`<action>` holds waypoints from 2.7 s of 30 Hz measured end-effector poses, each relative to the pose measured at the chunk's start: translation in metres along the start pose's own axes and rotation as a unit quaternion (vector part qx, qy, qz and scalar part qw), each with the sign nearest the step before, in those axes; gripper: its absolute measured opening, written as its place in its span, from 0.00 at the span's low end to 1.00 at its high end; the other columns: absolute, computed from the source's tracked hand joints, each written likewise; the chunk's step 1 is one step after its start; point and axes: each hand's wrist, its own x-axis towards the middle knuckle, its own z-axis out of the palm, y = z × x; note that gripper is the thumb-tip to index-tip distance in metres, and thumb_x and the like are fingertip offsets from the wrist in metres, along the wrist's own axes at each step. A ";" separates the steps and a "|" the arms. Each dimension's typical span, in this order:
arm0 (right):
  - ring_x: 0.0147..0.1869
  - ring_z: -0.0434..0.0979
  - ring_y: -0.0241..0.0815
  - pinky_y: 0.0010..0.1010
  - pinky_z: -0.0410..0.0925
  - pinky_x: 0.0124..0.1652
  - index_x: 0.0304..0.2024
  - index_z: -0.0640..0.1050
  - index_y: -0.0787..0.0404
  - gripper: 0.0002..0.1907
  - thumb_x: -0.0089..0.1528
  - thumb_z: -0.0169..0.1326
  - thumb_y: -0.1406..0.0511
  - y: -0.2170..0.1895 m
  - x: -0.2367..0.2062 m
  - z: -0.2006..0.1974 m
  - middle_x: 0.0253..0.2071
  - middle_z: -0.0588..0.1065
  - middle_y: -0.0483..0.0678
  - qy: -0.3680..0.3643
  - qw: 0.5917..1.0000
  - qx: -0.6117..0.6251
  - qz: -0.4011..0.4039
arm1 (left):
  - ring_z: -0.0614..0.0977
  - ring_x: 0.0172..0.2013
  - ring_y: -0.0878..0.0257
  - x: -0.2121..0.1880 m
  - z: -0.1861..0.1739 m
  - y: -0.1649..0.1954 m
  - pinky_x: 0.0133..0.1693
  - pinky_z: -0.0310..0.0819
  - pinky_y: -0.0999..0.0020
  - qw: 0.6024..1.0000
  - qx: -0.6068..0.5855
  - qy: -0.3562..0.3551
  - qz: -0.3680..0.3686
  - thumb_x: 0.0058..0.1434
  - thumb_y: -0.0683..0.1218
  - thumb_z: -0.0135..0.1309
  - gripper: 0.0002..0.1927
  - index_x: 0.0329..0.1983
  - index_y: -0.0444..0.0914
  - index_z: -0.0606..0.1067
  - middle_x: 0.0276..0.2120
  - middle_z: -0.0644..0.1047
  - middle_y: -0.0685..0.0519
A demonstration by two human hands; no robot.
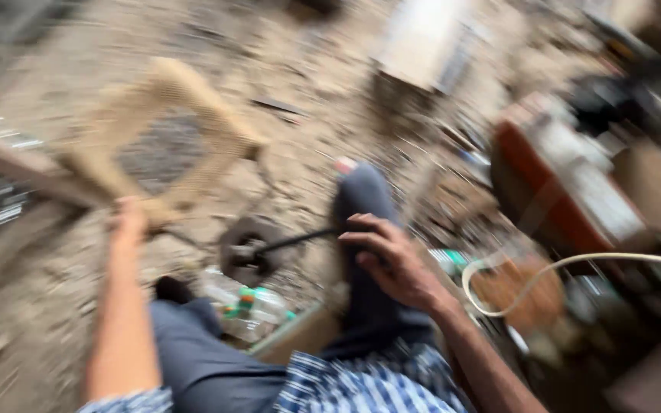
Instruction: The person repeatedly places small rectangular metal plates into a manual press and operates the lever to punch holes. After each press, the person removes the plate and places it on a nearby stool, continuing the cycle with additional plates.
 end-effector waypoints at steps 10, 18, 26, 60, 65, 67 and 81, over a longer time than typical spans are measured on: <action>0.51 0.82 0.37 0.31 0.73 0.51 0.53 0.81 0.57 0.18 0.67 0.50 0.57 0.008 -0.217 -0.087 0.46 0.83 0.45 -0.142 0.865 0.071 0.477 | 0.68 0.67 0.43 -0.028 -0.007 -0.004 0.63 0.63 0.49 0.996 -0.018 -0.026 -0.082 0.75 0.66 0.37 0.41 0.73 0.29 0.55 0.69 0.63 0.36; 0.51 0.78 0.50 0.41 0.71 0.49 0.56 0.76 0.63 0.21 0.64 0.60 0.59 0.060 -0.303 -0.083 0.49 0.79 0.57 -0.026 0.877 -0.092 0.472 | 0.66 0.68 0.46 -0.040 -0.001 -0.006 0.64 0.60 0.46 0.990 -0.055 -0.089 -0.099 0.73 0.66 0.34 0.39 0.74 0.33 0.56 0.70 0.62 0.39; 0.52 0.80 0.56 0.43 0.73 0.50 0.55 0.75 0.61 0.29 0.53 0.70 0.63 0.116 -0.327 -0.046 0.49 0.79 0.58 -0.035 0.812 -0.143 0.565 | 0.64 0.69 0.48 -0.041 -0.005 -0.002 0.65 0.56 0.44 0.987 -0.059 -0.105 -0.107 0.72 0.66 0.32 0.38 0.74 0.36 0.57 0.72 0.61 0.43; 0.31 0.84 0.42 0.33 0.78 0.34 0.39 0.85 0.65 0.11 0.55 0.68 0.66 0.157 -0.357 -0.043 0.32 0.84 0.52 0.040 0.826 -0.049 0.561 | 0.60 0.74 0.46 -0.054 -0.015 0.020 0.68 0.50 0.32 0.982 -0.063 -0.031 -0.178 0.74 0.66 0.39 0.39 0.79 0.42 0.50 0.77 0.56 0.45; 0.32 0.84 0.44 0.33 0.78 0.37 0.39 0.84 0.66 0.12 0.54 0.67 0.68 0.150 -0.352 -0.046 0.32 0.84 0.54 0.037 0.822 -0.061 0.566 | 0.63 0.72 0.47 -0.058 -0.017 0.026 0.67 0.56 0.37 0.981 -0.063 -0.023 -0.183 0.73 0.66 0.41 0.39 0.79 0.43 0.50 0.76 0.57 0.46; 0.33 0.84 0.44 0.35 0.77 0.39 0.40 0.84 0.66 0.12 0.57 0.65 0.66 0.137 -0.343 -0.052 0.33 0.84 0.54 0.031 0.812 -0.091 0.575 | 0.64 0.72 0.47 -0.059 -0.017 0.027 0.67 0.59 0.41 0.982 -0.071 -0.024 -0.172 0.73 0.66 0.41 0.39 0.79 0.42 0.50 0.76 0.57 0.45; 0.43 0.78 0.37 0.30 0.72 0.43 0.54 0.81 0.69 0.20 0.60 0.61 0.66 0.063 -0.284 -0.074 0.46 0.82 0.45 0.170 0.815 0.197 0.518 | 0.70 0.63 0.50 -0.023 -0.008 0.008 0.61 0.67 0.53 1.000 -0.023 0.001 -0.011 0.68 0.61 0.51 0.36 0.69 0.33 0.61 0.66 0.65 0.39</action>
